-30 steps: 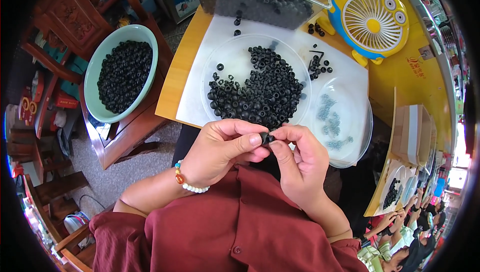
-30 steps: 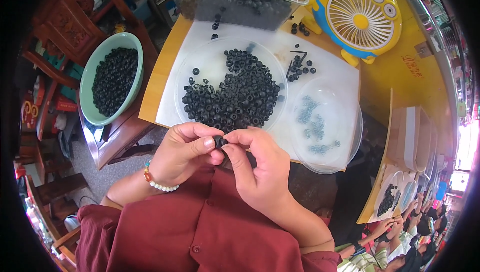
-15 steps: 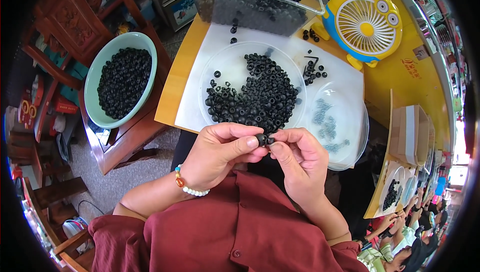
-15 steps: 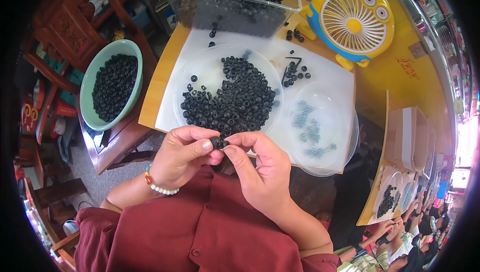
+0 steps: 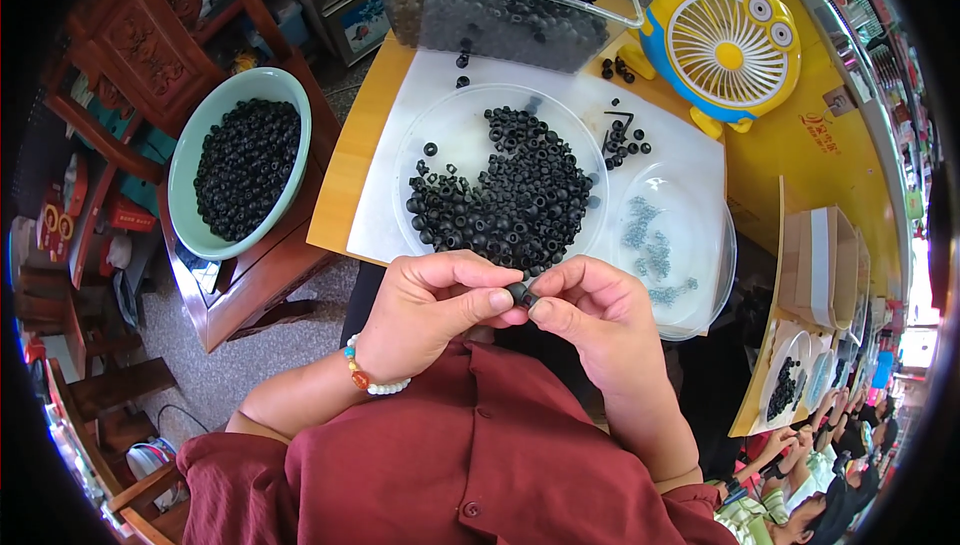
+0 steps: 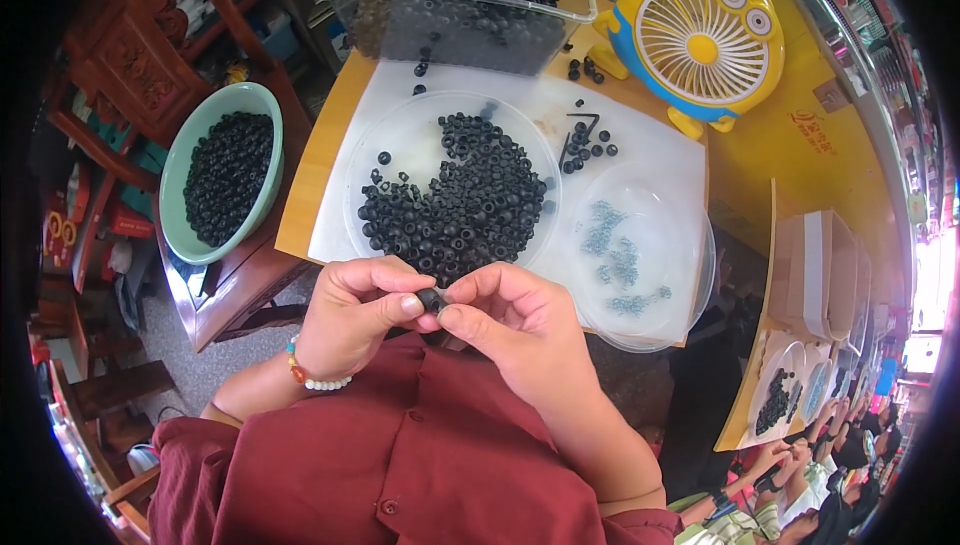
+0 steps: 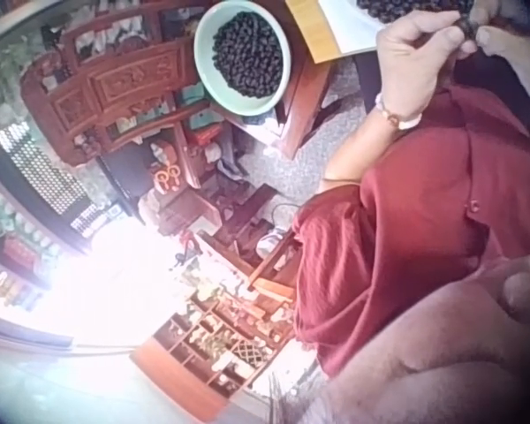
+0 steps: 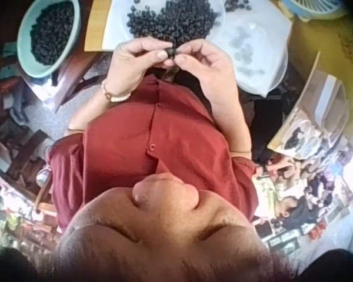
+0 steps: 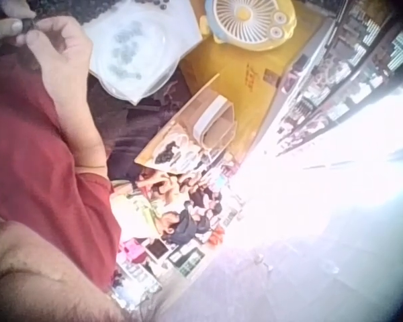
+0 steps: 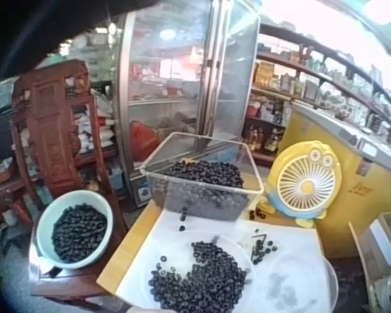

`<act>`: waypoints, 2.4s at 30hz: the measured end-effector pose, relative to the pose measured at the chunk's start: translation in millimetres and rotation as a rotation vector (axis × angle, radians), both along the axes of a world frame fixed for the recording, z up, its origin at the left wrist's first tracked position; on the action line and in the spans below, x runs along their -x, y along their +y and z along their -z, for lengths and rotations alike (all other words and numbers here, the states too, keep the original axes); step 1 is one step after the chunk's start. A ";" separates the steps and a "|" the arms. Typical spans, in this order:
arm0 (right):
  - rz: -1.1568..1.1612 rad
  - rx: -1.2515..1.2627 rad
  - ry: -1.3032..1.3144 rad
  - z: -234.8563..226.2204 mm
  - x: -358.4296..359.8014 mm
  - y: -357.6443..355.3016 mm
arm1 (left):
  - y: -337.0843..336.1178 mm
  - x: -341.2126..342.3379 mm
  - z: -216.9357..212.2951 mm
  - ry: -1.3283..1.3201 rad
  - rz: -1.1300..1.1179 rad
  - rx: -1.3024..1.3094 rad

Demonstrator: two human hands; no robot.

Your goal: The person sorts small black plastic rings from a bowl and fits them onto other small circular plastic components by hand at a manufacturing workbench.

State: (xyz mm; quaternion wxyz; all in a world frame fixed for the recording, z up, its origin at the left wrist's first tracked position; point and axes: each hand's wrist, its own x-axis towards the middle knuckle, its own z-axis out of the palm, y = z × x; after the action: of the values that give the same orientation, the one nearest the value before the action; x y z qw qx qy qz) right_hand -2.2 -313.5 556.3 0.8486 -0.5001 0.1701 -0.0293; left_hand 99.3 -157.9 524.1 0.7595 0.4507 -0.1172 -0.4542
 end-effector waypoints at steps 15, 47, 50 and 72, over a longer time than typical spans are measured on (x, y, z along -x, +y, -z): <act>-0.103 0.119 0.141 -0.4 1.2 -15.5 | 1.0 -3.2 -0.2 0.028 0.131 0.048; -0.111 0.002 0.020 10.0 -2.6 -20.1 | -2.6 -9.0 0.0 0.298 0.106 0.013; -0.136 -0.040 0.066 8.7 -1.9 -19.0 | -3.2 -7.5 2.1 0.190 0.119 0.064; -0.142 -0.043 -0.053 21.8 26.8 11.4 | 10.2 -5.0 -0.4 -0.255 0.313 0.031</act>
State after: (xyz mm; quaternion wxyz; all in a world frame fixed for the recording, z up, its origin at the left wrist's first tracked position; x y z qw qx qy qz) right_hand -29.0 -302.1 534.5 0.8633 -0.4916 0.1124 0.0214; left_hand 104.3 -147.7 524.5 0.6657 0.4689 -0.2880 -0.5040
